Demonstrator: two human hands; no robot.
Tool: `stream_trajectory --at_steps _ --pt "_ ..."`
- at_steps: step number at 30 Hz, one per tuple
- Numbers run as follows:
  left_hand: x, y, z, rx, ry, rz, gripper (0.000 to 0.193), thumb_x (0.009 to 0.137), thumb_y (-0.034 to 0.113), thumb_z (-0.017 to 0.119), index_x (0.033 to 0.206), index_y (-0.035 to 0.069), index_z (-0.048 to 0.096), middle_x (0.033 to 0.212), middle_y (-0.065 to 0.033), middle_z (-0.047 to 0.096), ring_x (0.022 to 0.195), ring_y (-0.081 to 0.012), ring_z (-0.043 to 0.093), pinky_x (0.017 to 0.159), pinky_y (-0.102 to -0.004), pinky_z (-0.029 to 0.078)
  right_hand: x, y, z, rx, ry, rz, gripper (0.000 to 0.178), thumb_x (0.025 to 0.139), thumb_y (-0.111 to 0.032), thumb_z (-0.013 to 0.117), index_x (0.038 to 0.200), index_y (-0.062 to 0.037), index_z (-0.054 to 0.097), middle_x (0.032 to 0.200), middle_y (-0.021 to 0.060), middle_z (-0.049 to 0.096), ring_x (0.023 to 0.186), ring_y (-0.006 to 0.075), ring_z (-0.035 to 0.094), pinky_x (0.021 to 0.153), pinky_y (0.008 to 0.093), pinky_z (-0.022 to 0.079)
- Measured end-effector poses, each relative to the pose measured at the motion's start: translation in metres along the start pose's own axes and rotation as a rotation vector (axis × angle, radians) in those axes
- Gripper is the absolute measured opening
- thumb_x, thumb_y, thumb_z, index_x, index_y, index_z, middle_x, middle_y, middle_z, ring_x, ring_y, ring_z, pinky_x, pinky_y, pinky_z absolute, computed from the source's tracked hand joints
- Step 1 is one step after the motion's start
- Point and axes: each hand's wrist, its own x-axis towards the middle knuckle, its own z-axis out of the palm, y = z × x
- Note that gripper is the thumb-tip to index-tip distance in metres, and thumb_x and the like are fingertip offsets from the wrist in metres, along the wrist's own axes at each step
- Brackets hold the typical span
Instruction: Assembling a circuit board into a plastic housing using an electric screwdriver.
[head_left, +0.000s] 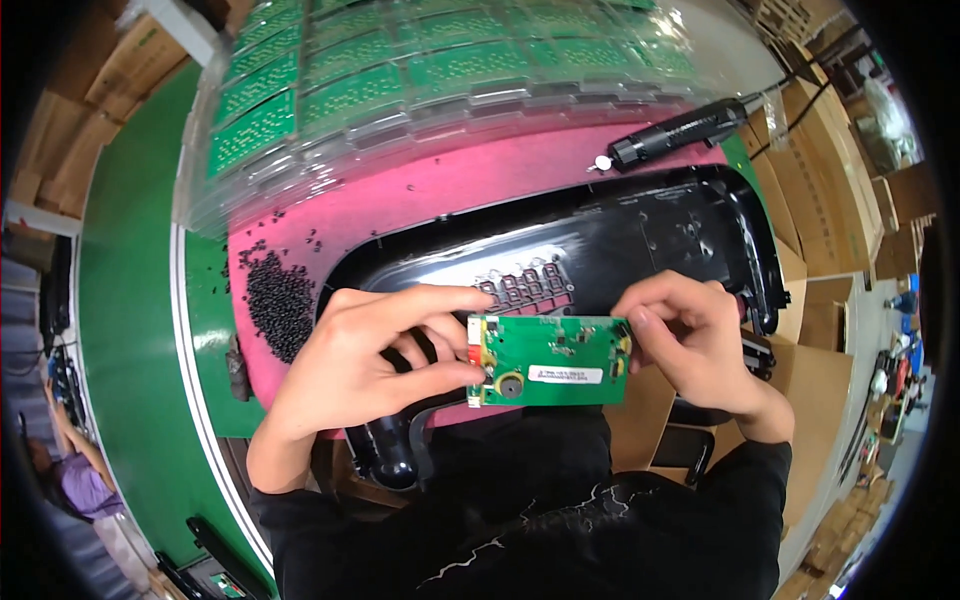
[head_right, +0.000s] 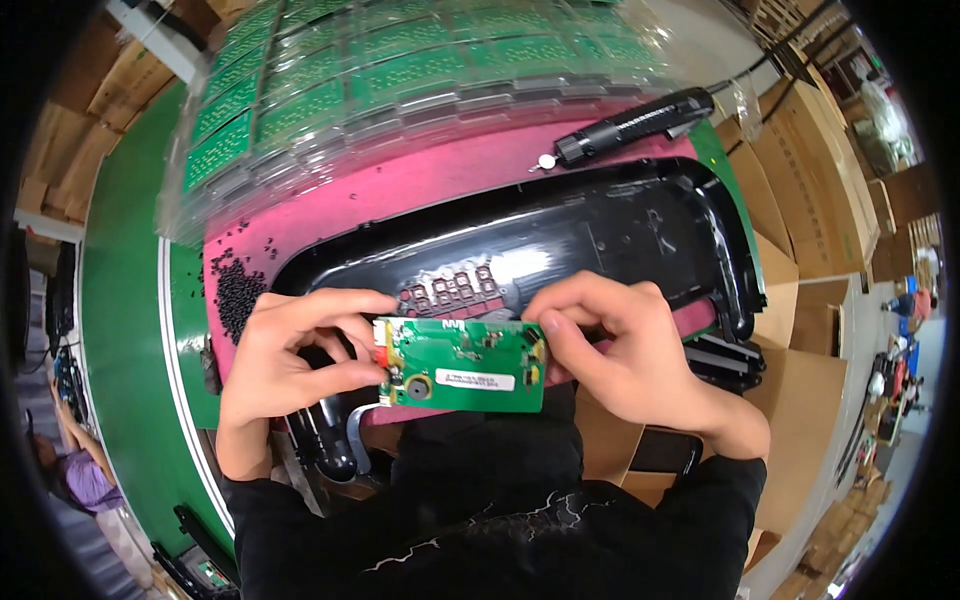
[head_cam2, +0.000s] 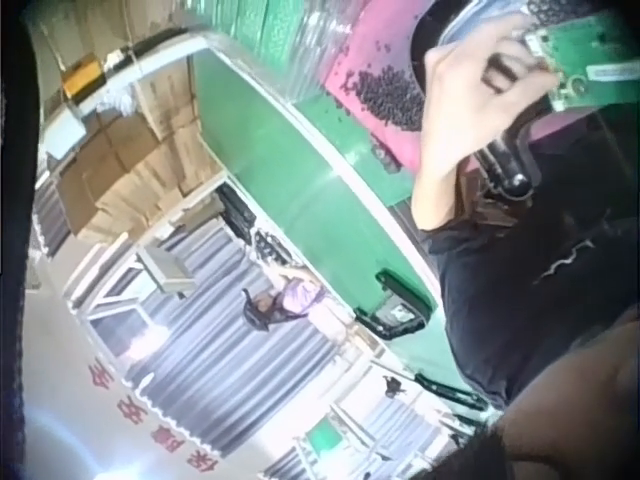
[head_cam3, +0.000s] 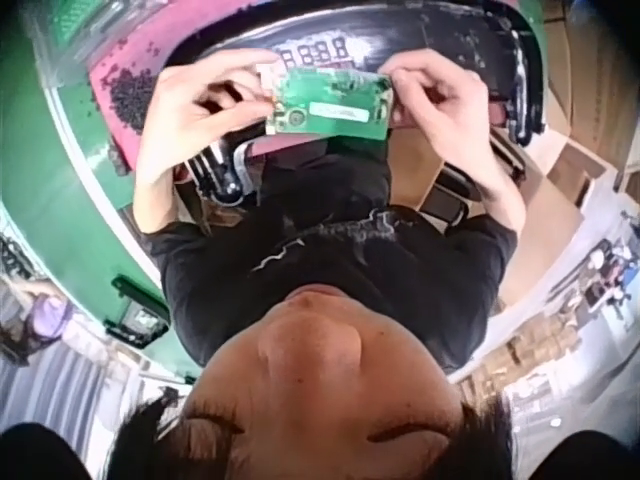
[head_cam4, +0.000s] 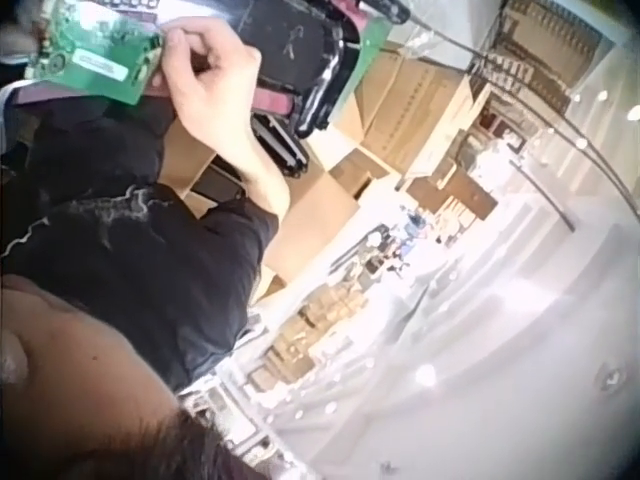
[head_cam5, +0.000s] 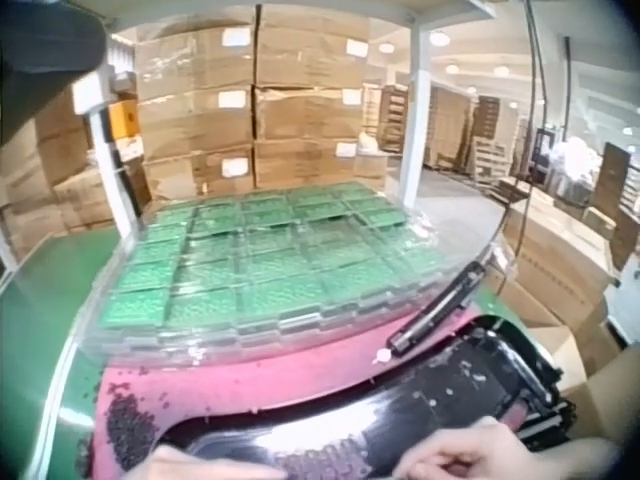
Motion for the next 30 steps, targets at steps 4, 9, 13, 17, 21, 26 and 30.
stream_trajectory --at_steps 4,9,13,17,21,26,30 --pt "0.004 -0.002 0.0 -0.023 -0.067 0.035 0.073 0.057 0.002 0.091 0.124 -0.004 0.061 0.094 -0.0109 0.067 0.081 -0.0145 0.066 0.061 -0.0255 0.061 0.005 0.002 -0.006 0.121 -0.011 0.167 0.012 0.097 -0.002 0.053 0.101 0.0055 0.062 0.075 0.0038 0.067 0.065 0.0045 0.06 0.06 0.0197 0.05" --pt "0.002 -0.006 -0.001 0.186 -0.048 0.016 0.065 0.06 0.005 0.087 0.121 0.0 0.064 0.09 -0.0099 0.069 0.077 -0.0153 0.067 0.062 -0.0262 0.06 0.016 0.007 -0.017 0.131 -0.228 0.249 0.028 0.091 -0.006 0.065 0.116 0.0042 0.06 0.084 0.0057 0.066 0.075 0.01 0.061 0.072 0.0246 0.052" --pt "0.007 -0.012 -0.001 0.276 0.031 -0.08 0.064 0.055 0.007 0.087 0.115 0.003 0.068 0.088 -0.0076 0.07 0.073 -0.0146 0.066 0.059 -0.0242 0.053 0.031 0.019 -0.021 -0.294 -0.255 -0.107 0.067 0.069 -0.016 0.084 0.128 -0.0029 0.056 0.105 0.0121 0.062 0.102 0.0276 0.06 0.093 0.0357 0.047" --pt "0.013 -0.02 0.001 0.48 0.06 -0.02 0.063 0.056 0.01 0.087 0.115 0.004 0.067 0.083 -0.005 0.066 0.069 -0.0149 0.057 0.06 -0.0283 0.048 0.048 0.038 -0.022 -0.512 -0.183 -0.346 0.067 0.069 -0.019 0.082 0.128 -0.0034 0.056 0.124 0.014 0.054 0.115 0.0315 0.049 0.1 0.0401 0.041" --pt "0.013 -0.022 0.006 0.525 0.079 -0.078 0.064 0.057 0.011 0.087 0.116 0.004 0.065 0.079 -0.0051 0.063 0.067 -0.0167 0.053 0.062 -0.0306 0.047 0.05 0.04 -0.013 -0.567 -0.132 -0.315 0.063 0.071 -0.014 0.079 0.128 -0.0031 0.055 0.128 0.0132 0.049 0.115 0.0327 0.045 0.103 0.0405 0.038" --pt "0.014 -0.02 0.008 0.583 0.069 -0.095 0.063 0.058 0.011 0.086 0.117 0.002 0.065 0.075 -0.0055 0.06 0.067 -0.018 0.054 0.064 -0.0308 0.048 0.051 0.043 -0.01 -0.606 -0.133 -0.33 0.063 0.071 -0.014 0.079 0.128 -0.0022 0.055 0.129 0.0128 0.048 0.114 0.0329 0.045 0.102 0.0409 0.039" --pt "0.015 -0.022 0.008 0.579 0.067 -0.099 0.062 0.058 0.01 0.086 0.116 0.002 0.064 0.074 -0.0054 0.059 0.068 -0.018 0.054 0.064 -0.0309 0.048 0.05 0.045 -0.011 -0.614 -0.134 -0.331 0.063 0.071 -0.013 0.079 0.128 -0.0018 0.056 0.129 0.0131 0.047 0.115 0.0331 0.045 0.101 0.0411 0.039"
